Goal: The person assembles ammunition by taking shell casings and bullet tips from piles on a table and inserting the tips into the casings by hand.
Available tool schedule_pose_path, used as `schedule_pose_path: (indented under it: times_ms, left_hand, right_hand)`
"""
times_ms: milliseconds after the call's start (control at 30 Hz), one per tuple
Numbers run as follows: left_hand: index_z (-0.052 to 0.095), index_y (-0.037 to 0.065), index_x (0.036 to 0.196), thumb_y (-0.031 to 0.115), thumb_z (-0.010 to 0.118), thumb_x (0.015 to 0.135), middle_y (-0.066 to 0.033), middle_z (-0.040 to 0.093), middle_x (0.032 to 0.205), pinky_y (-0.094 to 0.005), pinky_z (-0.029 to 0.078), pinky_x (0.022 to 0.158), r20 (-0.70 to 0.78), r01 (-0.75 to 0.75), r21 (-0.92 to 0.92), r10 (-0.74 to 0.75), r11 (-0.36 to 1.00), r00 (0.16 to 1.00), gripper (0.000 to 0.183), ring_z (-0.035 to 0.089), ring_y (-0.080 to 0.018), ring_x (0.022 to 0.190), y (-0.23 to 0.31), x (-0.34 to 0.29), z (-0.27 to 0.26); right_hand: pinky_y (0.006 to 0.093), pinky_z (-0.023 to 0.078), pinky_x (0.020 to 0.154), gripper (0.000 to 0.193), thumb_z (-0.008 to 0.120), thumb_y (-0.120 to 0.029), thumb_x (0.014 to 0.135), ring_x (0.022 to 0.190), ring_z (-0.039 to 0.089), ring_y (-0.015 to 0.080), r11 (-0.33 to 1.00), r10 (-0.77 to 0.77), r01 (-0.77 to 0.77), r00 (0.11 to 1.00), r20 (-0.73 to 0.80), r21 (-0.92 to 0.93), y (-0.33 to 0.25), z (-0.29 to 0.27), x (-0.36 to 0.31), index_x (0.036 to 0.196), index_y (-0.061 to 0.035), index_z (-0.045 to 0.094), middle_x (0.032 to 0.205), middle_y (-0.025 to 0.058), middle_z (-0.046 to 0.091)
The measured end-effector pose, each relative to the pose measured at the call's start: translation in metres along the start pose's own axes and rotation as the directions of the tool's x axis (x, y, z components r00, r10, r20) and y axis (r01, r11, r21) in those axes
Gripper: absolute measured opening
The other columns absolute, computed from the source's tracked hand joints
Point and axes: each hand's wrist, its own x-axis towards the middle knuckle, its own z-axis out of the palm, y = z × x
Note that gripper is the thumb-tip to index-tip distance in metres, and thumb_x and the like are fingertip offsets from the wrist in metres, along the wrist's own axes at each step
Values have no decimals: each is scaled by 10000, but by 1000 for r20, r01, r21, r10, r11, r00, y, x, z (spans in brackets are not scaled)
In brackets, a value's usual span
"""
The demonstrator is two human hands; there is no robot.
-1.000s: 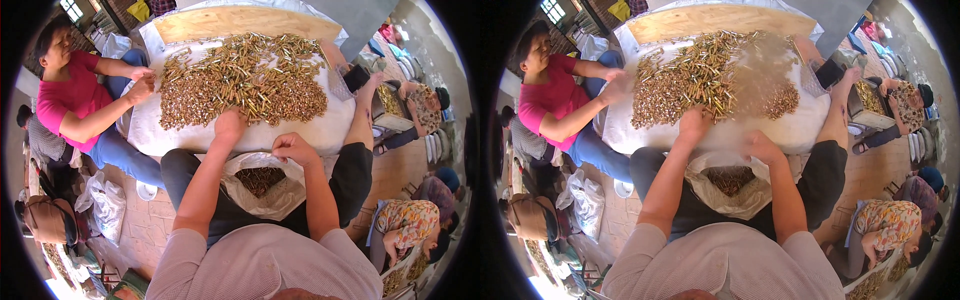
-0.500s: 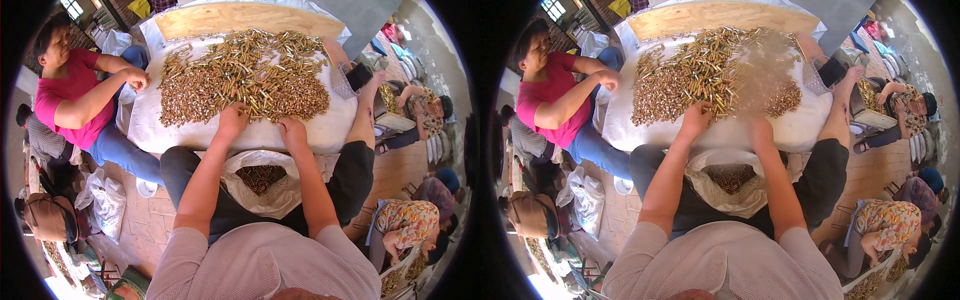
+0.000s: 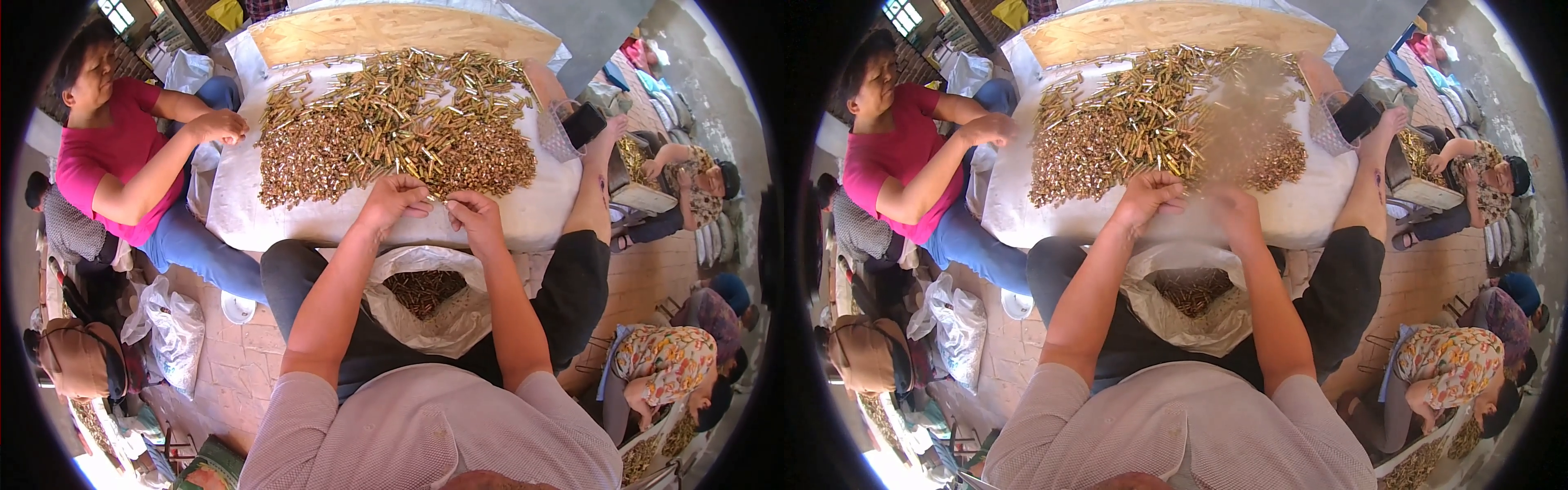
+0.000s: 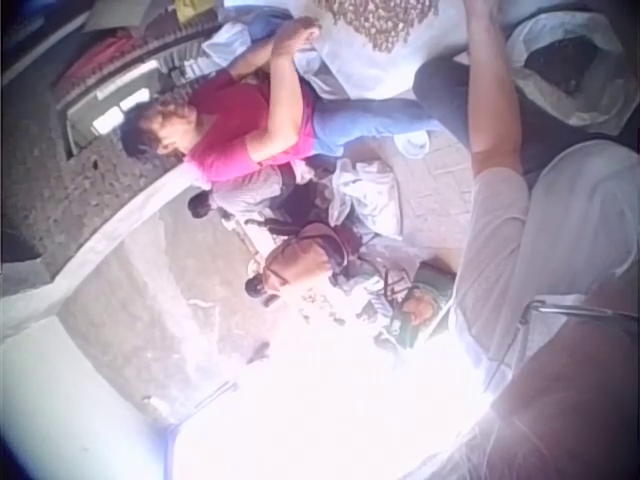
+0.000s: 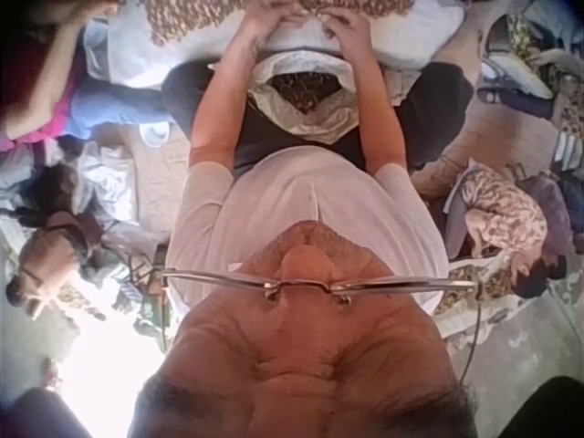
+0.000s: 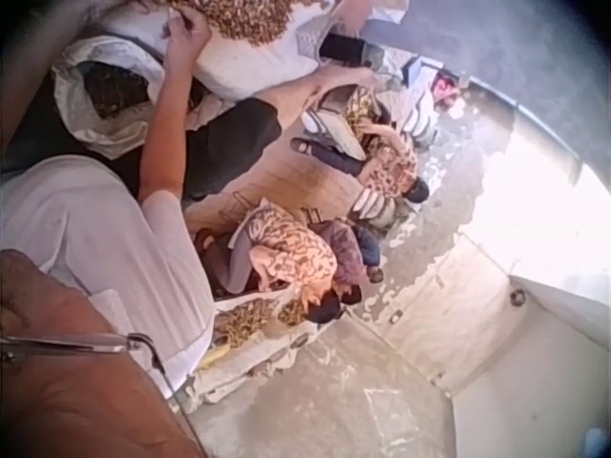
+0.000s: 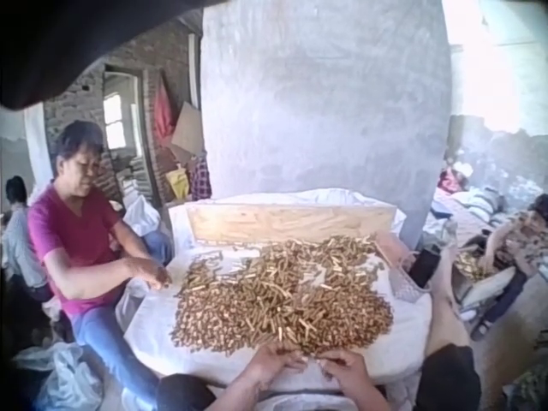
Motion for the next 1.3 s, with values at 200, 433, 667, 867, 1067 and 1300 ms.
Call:
schedule_pose_path:
  times_ms: [200, 433, 667, 867, 1067, 1300]
  left_hand:
    - [625, -50, 1015, 91, 691, 908, -129, 678, 900, -308, 616, 684, 36, -1, -6, 1, 1000, 999, 189, 719, -233, 775, -5, -1, 9]
    - [624, -55, 1021, 89, 690, 909, -133, 679, 898, -309, 617, 684, 32, 20, -22, -19, 1000, 999, 194, 718, -232, 771, -4, -4, 14]
    - [628, -58, 1017, 78, 689, 907, -132, 680, 889, -306, 615, 670, 38, -4, 0, 4, 1000, 999, 185, 715, -224, 753, -6, -3, 14]
    - [638, -46, 985, 76, 694, 904, -122, 682, 870, -309, 613, 662, 37, 1, 4, -1, 1000, 999, 157, 712, -218, 738, -6, -6, 17]
    - [634, -22, 975, 77, 701, 898, -119, 686, 865, -325, 611, 673, 98, 57, -121, -45, 991, 994, 141, 709, -226, 741, -20, -11, 26]
    - [630, -1, 966, 87, 696, 903, -111, 683, 872, -334, 611, 674, 105, 127, -251, -104, 960, 989, 127, 703, -229, 753, -26, -11, 34]
  right_hand:
    - [249, 447, 556, 129, 698, -51, 886, 659, 587, 109, 957, 70, -82, 996, 51, 279, -16, 4, -8, 1008, -10, 683, 788, 31, 660]
    - [239, 446, 547, 118, 706, -55, 882, 654, 587, 105, 957, 74, -90, 995, 69, 277, -15, 4, -9, 994, -24, 689, 791, 26, 662]
    - [250, 464, 538, 107, 706, -53, 882, 640, 584, 107, 992, -14, 6, 998, 66, 124, -8, 1, -7, 976, -6, 688, 787, 39, 658]
    - [256, 472, 543, 139, 706, -99, 899, 640, 586, 114, 985, 12, -29, 995, 101, 169, -10, -1, -9, 997, -4, 679, 783, 43, 651]
    - [243, 463, 534, 124, 710, -145, 905, 615, 576, 116, 961, 84, -116, 987, 133, 252, -23, -1, -15, 942, -38, 663, 770, 24, 643]
    - [221, 455, 604, 154, 702, -70, 883, 714, 594, 77, 934, 75, -130, 982, 173, 332, -22, -10, -17, 1033, -33, 698, 883, 1, 687]
